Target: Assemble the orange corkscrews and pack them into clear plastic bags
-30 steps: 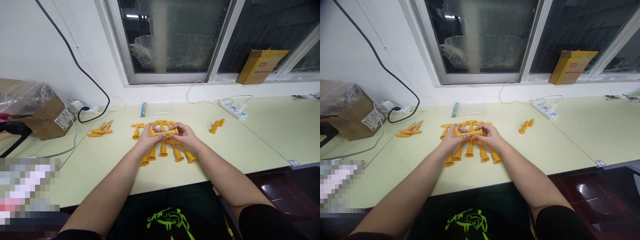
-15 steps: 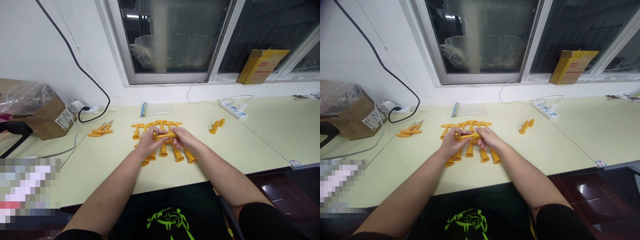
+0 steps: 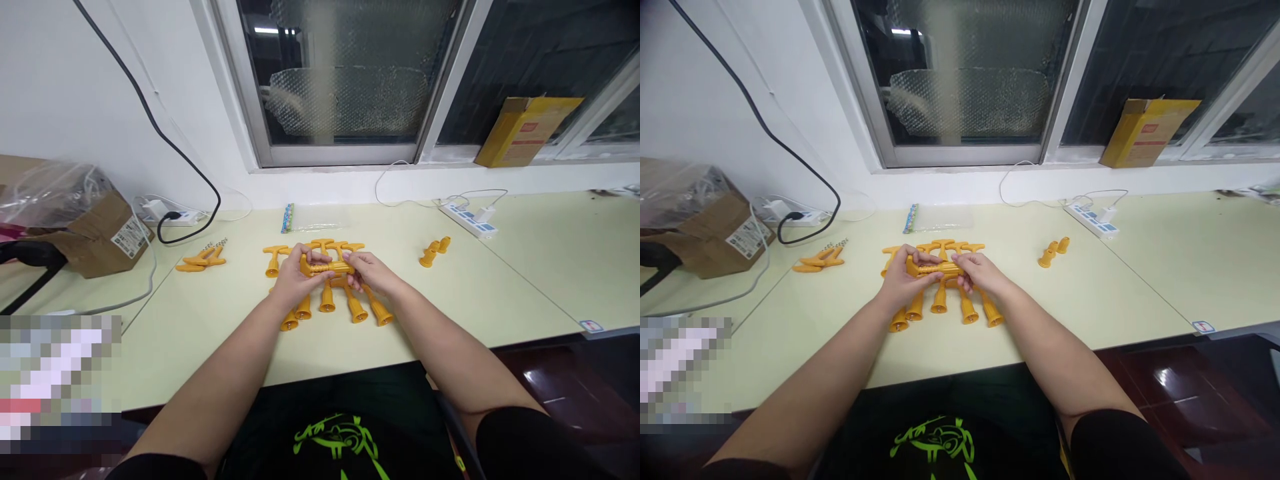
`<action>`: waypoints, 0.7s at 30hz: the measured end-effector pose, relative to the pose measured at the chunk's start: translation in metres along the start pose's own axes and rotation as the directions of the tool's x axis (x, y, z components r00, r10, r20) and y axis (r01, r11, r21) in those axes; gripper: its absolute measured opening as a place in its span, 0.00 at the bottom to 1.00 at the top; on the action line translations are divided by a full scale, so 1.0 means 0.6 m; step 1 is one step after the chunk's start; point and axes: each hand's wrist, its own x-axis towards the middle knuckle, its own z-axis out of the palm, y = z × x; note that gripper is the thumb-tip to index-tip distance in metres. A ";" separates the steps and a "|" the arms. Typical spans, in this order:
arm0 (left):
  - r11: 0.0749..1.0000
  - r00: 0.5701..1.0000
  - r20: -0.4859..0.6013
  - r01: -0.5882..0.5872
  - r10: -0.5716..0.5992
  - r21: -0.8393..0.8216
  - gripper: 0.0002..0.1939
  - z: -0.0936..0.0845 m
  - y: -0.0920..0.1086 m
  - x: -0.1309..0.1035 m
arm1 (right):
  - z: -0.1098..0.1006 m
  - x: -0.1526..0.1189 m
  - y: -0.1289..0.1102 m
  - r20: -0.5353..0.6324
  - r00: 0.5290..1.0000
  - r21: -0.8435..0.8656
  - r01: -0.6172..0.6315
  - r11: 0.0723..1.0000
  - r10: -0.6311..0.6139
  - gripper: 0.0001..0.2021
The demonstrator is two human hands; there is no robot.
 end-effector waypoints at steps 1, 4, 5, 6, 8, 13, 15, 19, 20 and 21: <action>1.000 1.000 0.006 -0.013 0.013 0.011 0.27 0.001 0.001 -0.001 | 0.000 0.000 0.000 0.008 0.999 -0.017 -0.031 0.999 0.031 0.29; 0.999 0.999 -0.013 0.030 -0.030 0.031 0.26 0.004 0.006 0.001 | -0.002 -0.001 0.004 -0.027 0.996 -0.095 0.087 0.992 -0.090 0.27; 0.998 0.998 -0.030 0.063 -0.063 0.024 0.26 0.005 0.008 0.002 | -0.002 -0.001 0.007 -0.041 0.981 -0.132 0.181 0.975 -0.188 0.24; 0.995 0.994 -0.049 0.098 -0.098 0.010 0.25 0.005 0.009 0.004 | -0.003 0.000 0.009 -0.048 0.957 -0.163 0.276 0.947 -0.287 0.22; 0.987 0.984 -0.073 0.158 -0.160 -0.036 0.25 0.004 0.010 0.007 | -0.004 0.001 0.014 -0.042 0.918 -0.184 0.381 0.906 -0.394 0.20; 0.980 0.981 -0.050 0.181 -0.186 -0.088 0.26 0.003 -0.003 0.010 | -0.003 0.002 0.007 -0.027 0.983 -0.029 0.183 0.983 -0.184 0.19; 0.994 0.994 -0.029 0.105 -0.106 -0.021 0.27 0.003 -0.007 0.008 | -0.002 0.001 0.000 -0.006 0.999 0.052 0.045 0.998 -0.045 0.19; 0.997 0.998 0.056 -0.013 0.009 0.080 0.27 0.004 -0.007 0.003 | -0.001 -0.001 -0.007 0.036 0.978 0.082 -0.206 0.975 0.204 0.20; 0.996 0.998 0.065 -0.018 0.012 0.093 0.27 0.004 -0.005 0.002 | -0.001 -0.001 -0.006 0.033 0.976 0.062 -0.217 0.974 0.215 0.21; 0.995 0.998 0.062 -0.013 0.007 0.103 0.26 0.004 -0.004 0.002 | -0.001 -0.001 -0.005 0.032 0.981 0.042 -0.193 0.980 0.192 0.21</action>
